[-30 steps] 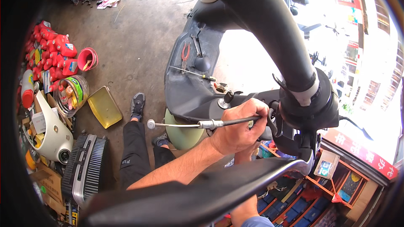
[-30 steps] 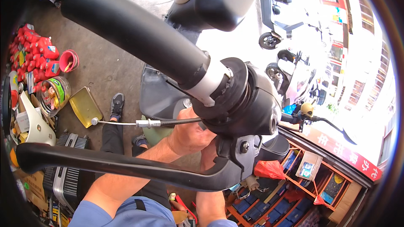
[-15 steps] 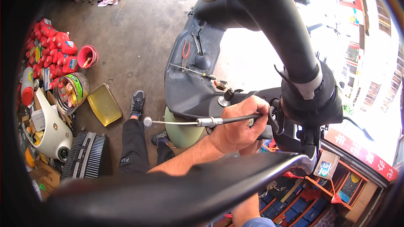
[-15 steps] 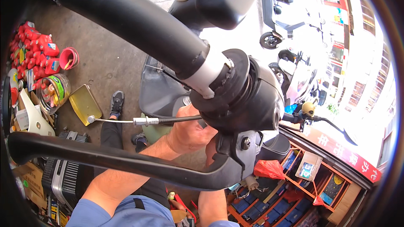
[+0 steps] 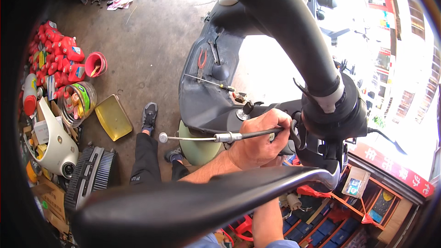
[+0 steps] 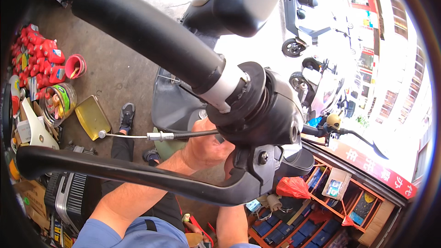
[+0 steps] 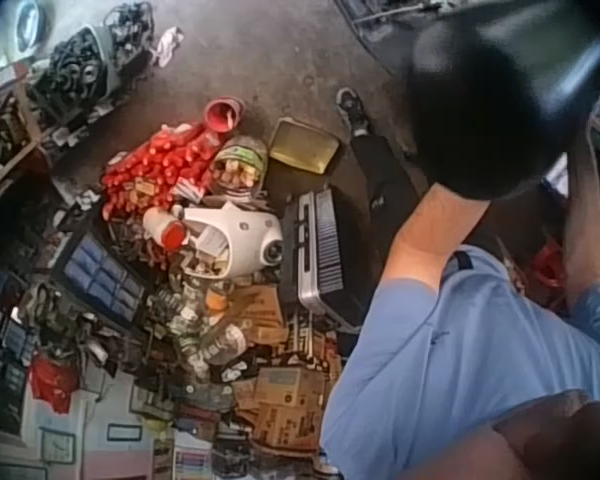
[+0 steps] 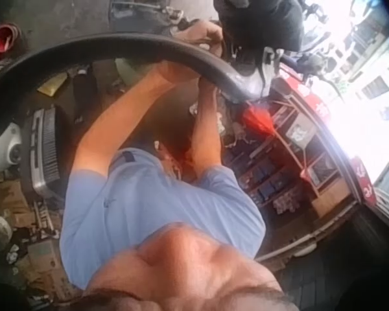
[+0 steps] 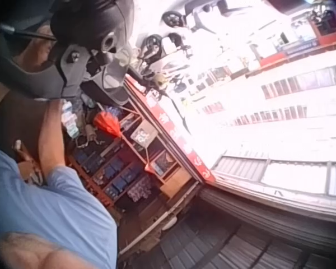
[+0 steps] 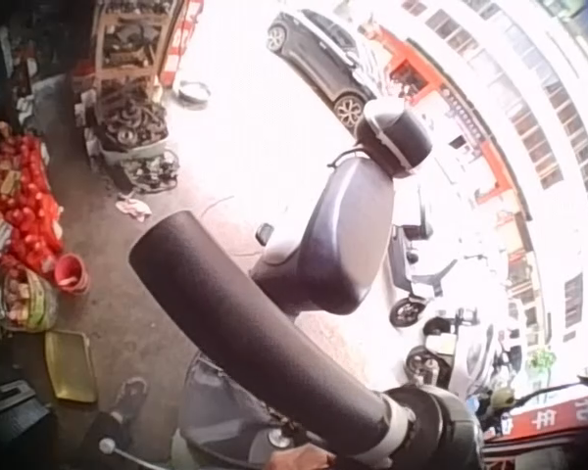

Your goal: The recorder is repairing the wiring behind the headlight/instrument cluster of a motorcycle, using wire strippers and connectors.

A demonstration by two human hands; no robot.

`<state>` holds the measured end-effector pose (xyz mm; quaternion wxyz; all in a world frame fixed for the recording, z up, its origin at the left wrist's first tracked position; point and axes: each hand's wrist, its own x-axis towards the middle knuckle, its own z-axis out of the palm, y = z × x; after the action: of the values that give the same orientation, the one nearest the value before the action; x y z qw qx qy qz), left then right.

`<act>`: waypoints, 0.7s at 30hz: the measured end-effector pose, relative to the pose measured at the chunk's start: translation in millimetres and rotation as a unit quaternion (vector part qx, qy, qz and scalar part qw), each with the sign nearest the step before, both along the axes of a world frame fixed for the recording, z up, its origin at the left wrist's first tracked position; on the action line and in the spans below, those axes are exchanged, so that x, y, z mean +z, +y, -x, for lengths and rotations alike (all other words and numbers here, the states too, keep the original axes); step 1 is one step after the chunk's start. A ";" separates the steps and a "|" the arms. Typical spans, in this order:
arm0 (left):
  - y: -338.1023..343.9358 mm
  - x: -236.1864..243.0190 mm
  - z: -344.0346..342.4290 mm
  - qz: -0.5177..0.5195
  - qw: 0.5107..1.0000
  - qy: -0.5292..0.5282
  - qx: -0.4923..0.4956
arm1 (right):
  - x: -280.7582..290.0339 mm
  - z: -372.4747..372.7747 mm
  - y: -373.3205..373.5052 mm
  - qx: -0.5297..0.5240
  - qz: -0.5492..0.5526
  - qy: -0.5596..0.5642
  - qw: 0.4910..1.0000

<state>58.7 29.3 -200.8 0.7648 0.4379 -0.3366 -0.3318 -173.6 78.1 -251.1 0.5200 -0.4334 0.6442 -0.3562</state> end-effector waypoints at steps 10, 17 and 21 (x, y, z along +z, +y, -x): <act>-3.2 -10.0 13.0 0.009 0.999 0.012 -0.035 | -0.7 -1.1 -23.1 0.010 0.007 -0.009 1.000; -3.5 -9.5 15.7 0.005 0.998 0.061 -0.027 | -4.5 -7.3 -32.9 0.019 0.004 -0.013 1.000; -2.8 -8.0 12.7 0.006 0.999 0.044 -0.030 | -4.9 -7.9 -33.1 0.021 0.003 -0.014 1.000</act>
<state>46.0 26.4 -208.9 0.7716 0.4078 -0.3173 -0.3711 -165.7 45.0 -256.1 0.5345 -0.4433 0.6267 -0.3536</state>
